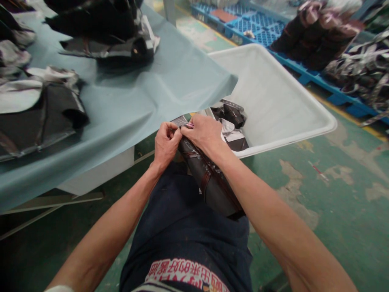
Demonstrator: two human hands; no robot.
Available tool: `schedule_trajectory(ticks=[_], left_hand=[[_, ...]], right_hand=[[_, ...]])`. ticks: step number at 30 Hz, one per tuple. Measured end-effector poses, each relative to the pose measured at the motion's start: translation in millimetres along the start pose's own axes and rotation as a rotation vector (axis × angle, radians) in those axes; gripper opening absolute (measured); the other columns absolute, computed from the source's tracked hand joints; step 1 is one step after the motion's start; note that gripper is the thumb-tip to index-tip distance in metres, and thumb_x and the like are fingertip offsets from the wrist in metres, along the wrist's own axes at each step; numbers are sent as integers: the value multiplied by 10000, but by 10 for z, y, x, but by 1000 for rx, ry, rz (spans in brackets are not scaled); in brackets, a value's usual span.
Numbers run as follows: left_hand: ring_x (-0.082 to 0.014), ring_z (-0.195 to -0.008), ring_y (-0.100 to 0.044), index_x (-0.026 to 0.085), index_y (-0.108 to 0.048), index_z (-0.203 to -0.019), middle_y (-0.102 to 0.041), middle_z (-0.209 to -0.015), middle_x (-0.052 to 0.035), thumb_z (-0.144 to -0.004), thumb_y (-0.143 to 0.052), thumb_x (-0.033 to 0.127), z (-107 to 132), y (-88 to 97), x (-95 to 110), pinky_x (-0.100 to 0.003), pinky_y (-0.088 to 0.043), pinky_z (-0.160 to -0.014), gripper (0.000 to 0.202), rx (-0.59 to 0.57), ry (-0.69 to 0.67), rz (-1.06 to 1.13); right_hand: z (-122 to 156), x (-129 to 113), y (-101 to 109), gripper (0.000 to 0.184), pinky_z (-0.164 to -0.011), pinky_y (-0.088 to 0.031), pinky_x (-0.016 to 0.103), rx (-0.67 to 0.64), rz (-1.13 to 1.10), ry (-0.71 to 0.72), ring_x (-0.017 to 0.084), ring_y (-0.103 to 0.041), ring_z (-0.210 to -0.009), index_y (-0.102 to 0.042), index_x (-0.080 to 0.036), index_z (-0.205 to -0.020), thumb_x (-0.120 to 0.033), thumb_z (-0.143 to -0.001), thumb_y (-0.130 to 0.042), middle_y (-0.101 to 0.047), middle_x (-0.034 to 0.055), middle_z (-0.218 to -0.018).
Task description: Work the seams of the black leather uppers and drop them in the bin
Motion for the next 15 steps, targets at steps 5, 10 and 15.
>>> schedule_trajectory(ticks=[5,10,15], left_hand=[[-141,-666,-526,261,-621,-945,-514,-702,69,-900,-697,280,-6,-1,-4,-278,-396,-695,91,-12,19,-3],[-143,-684,-539,254,-624,-940,-533,-717,67,-898,-688,268,-23,-5,-16,-279,-411,-720,78,-10,6,14],[-149,-707,-560,248,-628,-951,-568,-742,56,-911,-671,261,-26,4,10,-283,-421,-735,60,-14,-3,2]], right_hand=[[-129,-53,-33,387,-843,-534,398,-45,-20,-60,344,-758,-1022,-825,-190,-996,-471,-969,-561,-823,186,-1081],[-153,34,-125,462,-807,-515,364,16,-140,-25,295,-733,-934,-793,-216,-901,-567,-1016,-517,-810,144,-991],[34,262,-115,473,-705,-437,326,91,-252,-67,259,-682,-818,-692,-233,-782,-513,-1068,-440,-758,99,-859]])
Point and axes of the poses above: each hand's wrist, its own z-axis away from the middle knuckle, its own y-axis out of the back of the hand, x = y × z, the point moved 5 cm from there along -z, towards the middle knuckle
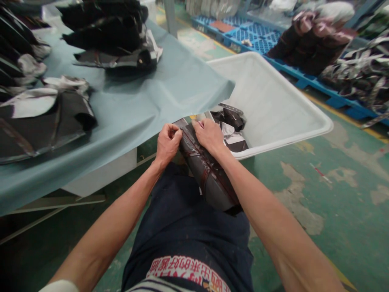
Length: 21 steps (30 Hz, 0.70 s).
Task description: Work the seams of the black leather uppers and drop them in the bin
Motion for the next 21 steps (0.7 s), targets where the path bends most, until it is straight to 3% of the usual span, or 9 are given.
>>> schedule_trajectory(ticks=[5,9,17,21], left_hand=[[-154,-705,-557,248,-636,-926,-590,-747,45,-916,-710,364,-36,51,44,-289,-418,-725,138,-39,14,-59],[-149,-688,-520,241,-605,-817,-577,-732,43,-846,-785,407,-120,68,87,-287,-384,-686,247,-60,-4,-136],[-134,-639,-382,238,-356,-640,-389,-629,59,-936,-683,292,-208,39,94,-293,-334,-672,444,80,-45,-172],[-132,-638,-360,245,-322,-635,-342,-628,65,-969,-665,252,-198,15,84,-289,-347,-680,479,111,-81,-120]], right_hand=[[431,59,197,353,-686,-366,327,-36,6,-13,271,-693,-849,-710,-244,-898,-533,-1030,-555,-763,71,-878],[688,59,223,265,-673,-322,338,-72,91,19,284,-694,-833,-740,-252,-984,-488,-1003,-621,-775,76,-878],[738,107,154,232,-675,-294,336,-3,65,67,283,-700,-845,-740,-242,-1025,-420,-994,-594,-782,71,-870],[739,102,151,236,-678,-291,338,-2,63,79,287,-704,-859,-745,-229,-1027,-408,-995,-594,-784,83,-885]])
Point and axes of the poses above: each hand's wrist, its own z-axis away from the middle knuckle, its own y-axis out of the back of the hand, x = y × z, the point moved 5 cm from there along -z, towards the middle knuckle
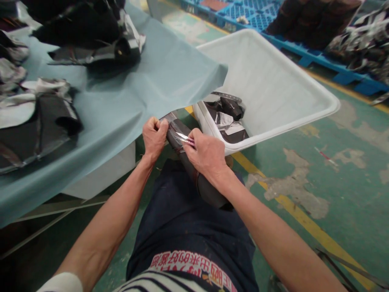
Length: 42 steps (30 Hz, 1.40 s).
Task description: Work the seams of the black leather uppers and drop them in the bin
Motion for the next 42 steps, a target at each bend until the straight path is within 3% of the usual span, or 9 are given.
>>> schedule_trajectory(ticks=[7,12,16,19,21,25,29,35,42], left_hand=[[-124,-643,-361,242,-338,-625,-351,-632,66,-978,-660,234,-16,4,-28,-264,-362,-671,478,-13,64,79],[-128,-653,-429,239,-430,-652,-456,-654,56,-969,-713,528,65,44,-150,-286,-359,-677,514,-104,191,32],[-194,-841,-644,216,-623,-880,-716,-921,-25,-864,-768,649,173,-17,-193,-308,-458,-787,457,-179,281,20],[-274,-1052,-715,197,-672,-1089,-775,-1174,-105,-845,-759,622,176,-60,-116,-362,-516,-916,498,-201,266,-1],[-316,-1102,-726,196,-681,-1131,-782,-1218,-132,-851,-736,623,166,-73,-61,-403,-529,-963,514,-230,264,-64],[-365,-1117,-735,197,-670,-1116,-786,-1196,-170,-932,-628,639,190,-64,3,-454,-544,-985,480,-227,266,-196],[-392,-1133,-735,198,-637,-1099,-778,-1169,-197,-992,-545,637,244,-79,19,-473,-550,-987,461,-202,263,-247],[-418,-1152,-735,201,-611,-1108,-765,-1159,-213,-1000,-526,664,251,-90,10,-497,-547,-1008,483,-210,247,-223],[-385,-1155,-733,227,-609,-1047,-767,-1143,-177,-993,-567,631,249,-130,-60,-481,-547,-1038,410,-171,269,-115]], right_hand=[[-22,77,-1,329,-708,-338,333,28,-115,-30,268,-677,-829,-723,-226,-1006,-435,-1068,-477,-767,82,-871],[-36,91,0,305,-717,-349,333,22,-127,-41,258,-668,-841,-721,-224,-1013,-407,-1071,-484,-767,78,-899],[-81,77,21,281,-709,-368,324,-3,-169,-108,255,-672,-875,-699,-231,-928,-443,-1037,-549,-762,66,-899],[-145,28,47,296,-715,-387,331,-25,-121,-165,275,-683,-885,-673,-240,-865,-515,-968,-635,-760,70,-880],[-197,-12,53,312,-740,-407,347,-41,-68,-183,295,-692,-900,-666,-242,-870,-547,-934,-660,-766,82,-890],[-254,-52,-6,303,-753,-412,369,-99,-27,-204,317,-694,-910,-653,-248,-940,-550,-945,-636,-762,89,-915],[-221,-75,-56,208,-727,-390,373,-89,8,-202,313,-683,-899,-654,-246,-1036,-416,-1011,-537,-755,99,-936],[-132,-53,-50,251,-730,-372,377,-58,59,-83,314,-686,-975,-661,-209,-1164,-340,-1027,-497,-760,142,-1178],[114,247,33,233,-751,-371,351,10,-122,-239,280,-670,-923,-644,-251,-950,-477,-982,-595,-754,61,-953]])
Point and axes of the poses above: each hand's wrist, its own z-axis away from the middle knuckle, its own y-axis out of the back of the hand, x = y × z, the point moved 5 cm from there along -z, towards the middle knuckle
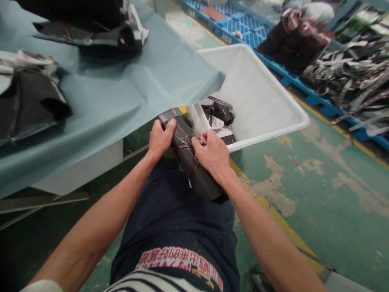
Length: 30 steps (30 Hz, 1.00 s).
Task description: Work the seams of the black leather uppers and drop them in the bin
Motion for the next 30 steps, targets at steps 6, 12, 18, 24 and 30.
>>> schedule_trajectory(ticks=[6,12,18,24,30], left_hand=[[-367,-1186,-726,217,-645,-1043,-776,-1165,-166,-987,-602,602,-20,-23,7,-477,-534,-1083,391,15,5,63],[-365,-1338,-670,139,-549,-1419,-669,-1445,-223,-824,-821,628,130,27,-54,-473,-504,-1166,817,-8,-6,175],[-315,-1305,-668,176,-581,-1331,-677,-1395,-156,-820,-813,421,364,-94,35,-440,-513,-1174,613,-68,-113,235],[-362,-1275,-685,151,-564,-1348,-690,-1362,-198,-916,-718,481,455,-137,136,-518,-512,-1157,565,-26,-98,94],[-278,-1254,-704,177,-606,-1286,-722,-1355,-141,-830,-818,423,404,-81,123,-392,-549,-1122,561,-62,-121,331]], right_hand=[[268,171,142,284,-721,-332,341,1,19,-58,261,-647,-870,-648,-264,-904,-538,-960,-599,-742,46,-893],[433,265,203,299,-718,-323,344,52,-19,-35,244,-606,-814,-600,-262,-841,-545,-934,-584,-703,48,-834],[356,307,160,305,-704,-336,344,6,-115,-52,217,-554,-746,-540,-263,-766,-526,-918,-570,-632,21,-754],[357,304,163,295,-695,-318,346,39,-115,-40,217,-536,-732,-543,-264,-763,-515,-911,-591,-636,21,-752],[340,361,178,322,-684,-333,329,54,-287,-5,204,-534,-733,-536,-259,-747,-507,-952,-539,-608,6,-726]])
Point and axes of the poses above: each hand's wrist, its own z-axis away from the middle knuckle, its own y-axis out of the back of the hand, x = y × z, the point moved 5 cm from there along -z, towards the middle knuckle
